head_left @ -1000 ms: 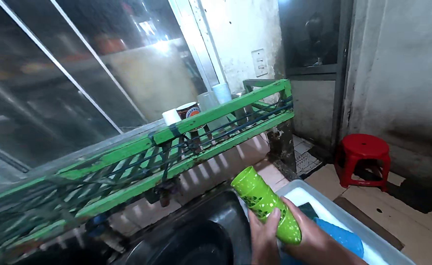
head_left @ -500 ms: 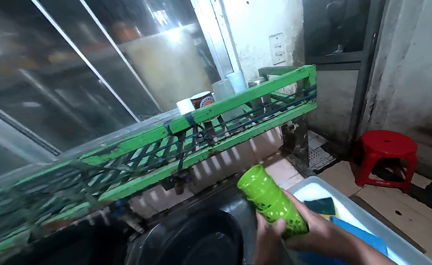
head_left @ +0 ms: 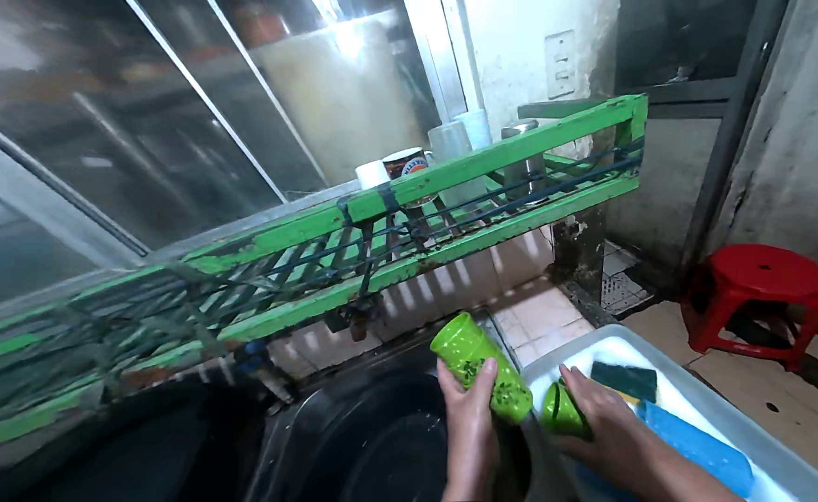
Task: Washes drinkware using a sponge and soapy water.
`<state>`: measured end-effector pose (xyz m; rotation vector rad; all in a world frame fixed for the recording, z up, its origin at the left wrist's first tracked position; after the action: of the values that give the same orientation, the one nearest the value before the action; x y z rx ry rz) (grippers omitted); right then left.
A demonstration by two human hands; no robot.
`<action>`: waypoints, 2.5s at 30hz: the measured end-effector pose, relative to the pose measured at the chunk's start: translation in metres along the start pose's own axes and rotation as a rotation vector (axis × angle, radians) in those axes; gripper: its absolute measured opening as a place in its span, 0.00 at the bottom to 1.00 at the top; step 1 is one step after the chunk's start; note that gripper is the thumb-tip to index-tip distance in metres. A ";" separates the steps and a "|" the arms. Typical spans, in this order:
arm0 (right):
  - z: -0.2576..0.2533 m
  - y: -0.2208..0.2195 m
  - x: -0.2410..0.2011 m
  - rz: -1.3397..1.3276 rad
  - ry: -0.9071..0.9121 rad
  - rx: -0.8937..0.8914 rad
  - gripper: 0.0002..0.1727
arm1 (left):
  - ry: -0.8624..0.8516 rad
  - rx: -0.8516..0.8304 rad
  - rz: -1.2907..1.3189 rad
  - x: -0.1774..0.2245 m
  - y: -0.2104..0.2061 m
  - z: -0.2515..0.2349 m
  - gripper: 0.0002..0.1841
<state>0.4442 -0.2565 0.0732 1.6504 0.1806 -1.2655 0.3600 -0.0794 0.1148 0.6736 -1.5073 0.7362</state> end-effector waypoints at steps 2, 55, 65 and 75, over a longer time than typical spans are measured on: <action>0.005 0.006 -0.022 -0.150 0.103 -0.008 0.61 | 0.014 -0.132 0.082 -0.005 -0.005 0.009 0.56; 0.068 0.075 0.019 0.007 0.230 0.122 0.16 | 0.403 -0.537 -0.400 -0.057 -0.005 0.064 0.39; 0.082 0.050 0.014 -0.267 0.103 0.129 0.34 | -0.215 -0.852 -0.881 -0.008 -0.077 0.097 0.65; 0.085 0.071 -0.009 -0.355 0.499 0.482 0.19 | -0.348 -0.905 -0.932 0.010 -0.098 0.130 0.61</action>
<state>0.4304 -0.3521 0.1280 2.4231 0.5230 -1.1850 0.3552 -0.2421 0.1267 0.6937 -1.4141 -0.7727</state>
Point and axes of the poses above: each hand's wrist, its own z-axis away from the middle knuckle, its own y-axis out of the back of the hand, x = y × z, the point moved 7 cm from there along -z, towards the middle knuckle, and after that the axes turned 14 degrees about -z, right-handed, at the moved point
